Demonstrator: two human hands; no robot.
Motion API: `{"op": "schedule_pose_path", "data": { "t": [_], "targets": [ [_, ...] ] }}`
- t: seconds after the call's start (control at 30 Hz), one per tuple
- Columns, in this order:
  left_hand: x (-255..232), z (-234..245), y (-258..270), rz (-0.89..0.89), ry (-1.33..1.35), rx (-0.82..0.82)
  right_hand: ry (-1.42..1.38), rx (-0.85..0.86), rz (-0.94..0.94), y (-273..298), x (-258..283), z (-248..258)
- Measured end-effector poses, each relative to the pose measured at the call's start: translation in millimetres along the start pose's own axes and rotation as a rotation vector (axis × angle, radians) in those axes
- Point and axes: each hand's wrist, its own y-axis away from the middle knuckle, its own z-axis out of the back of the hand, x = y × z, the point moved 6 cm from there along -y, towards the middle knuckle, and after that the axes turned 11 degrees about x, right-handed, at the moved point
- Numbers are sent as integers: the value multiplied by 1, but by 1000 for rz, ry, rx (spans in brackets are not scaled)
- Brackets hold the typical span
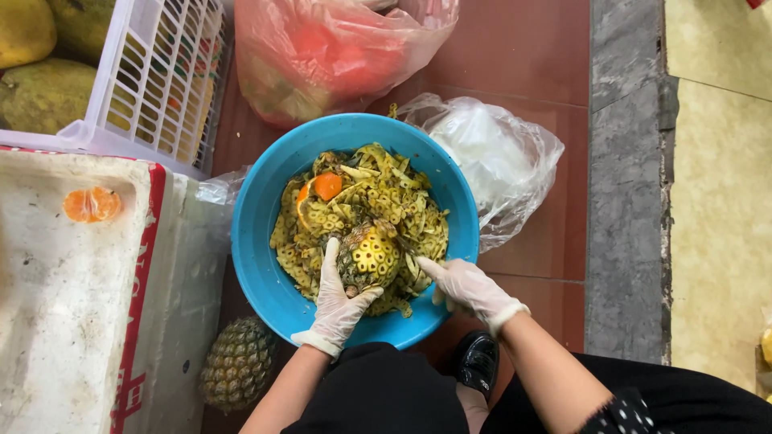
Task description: Peeling and carving the eyes out of a pineapple using a knife
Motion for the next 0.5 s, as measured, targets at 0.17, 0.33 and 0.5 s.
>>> {"op": "schedule_pose_path", "data": {
  "t": [0.17,0.33,0.5],
  "targets": [
    [7,6,7,-63,327,33,17,64,19,-46,14,-5],
    [-6,11,20,279,192,107,-194,125,72,-14,7,-1],
    [-28,0,24,265,604,18,-365,126,101,31,-7,-1]
  ]
}}
